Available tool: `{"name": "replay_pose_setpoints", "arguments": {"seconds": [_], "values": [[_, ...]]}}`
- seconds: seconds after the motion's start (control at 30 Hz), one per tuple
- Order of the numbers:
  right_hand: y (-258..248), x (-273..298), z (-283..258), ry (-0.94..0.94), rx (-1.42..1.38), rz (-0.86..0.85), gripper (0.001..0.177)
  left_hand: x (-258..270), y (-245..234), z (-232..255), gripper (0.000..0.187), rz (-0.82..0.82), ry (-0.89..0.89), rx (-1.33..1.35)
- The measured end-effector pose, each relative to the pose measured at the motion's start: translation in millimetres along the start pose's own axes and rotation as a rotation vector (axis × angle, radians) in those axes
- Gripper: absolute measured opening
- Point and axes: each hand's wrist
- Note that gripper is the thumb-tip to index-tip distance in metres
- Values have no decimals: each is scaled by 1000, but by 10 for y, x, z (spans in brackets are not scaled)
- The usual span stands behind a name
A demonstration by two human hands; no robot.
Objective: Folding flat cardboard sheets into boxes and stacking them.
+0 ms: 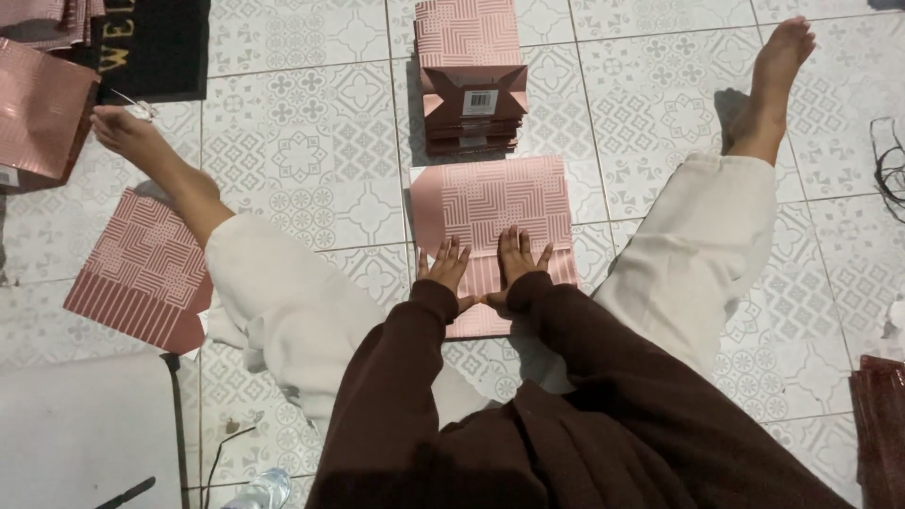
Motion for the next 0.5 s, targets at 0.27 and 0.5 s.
{"name": "replay_pose_setpoints", "arguments": {"seconds": [0.27, 0.5], "values": [[83, 53, 190, -29, 42, 68, 137, 499, -502, 189, 105, -106, -203, 20], [-20, 180, 799, 41, 127, 42, 140, 478, -457, 14, 104, -111, -229, -58]]}}
Point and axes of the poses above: each hand's wrist, its own x-axis away from the middle knuckle, its own y-axis out of the palm, z = x × y, and after that the axes turned 7 degrees about -z, right-handed
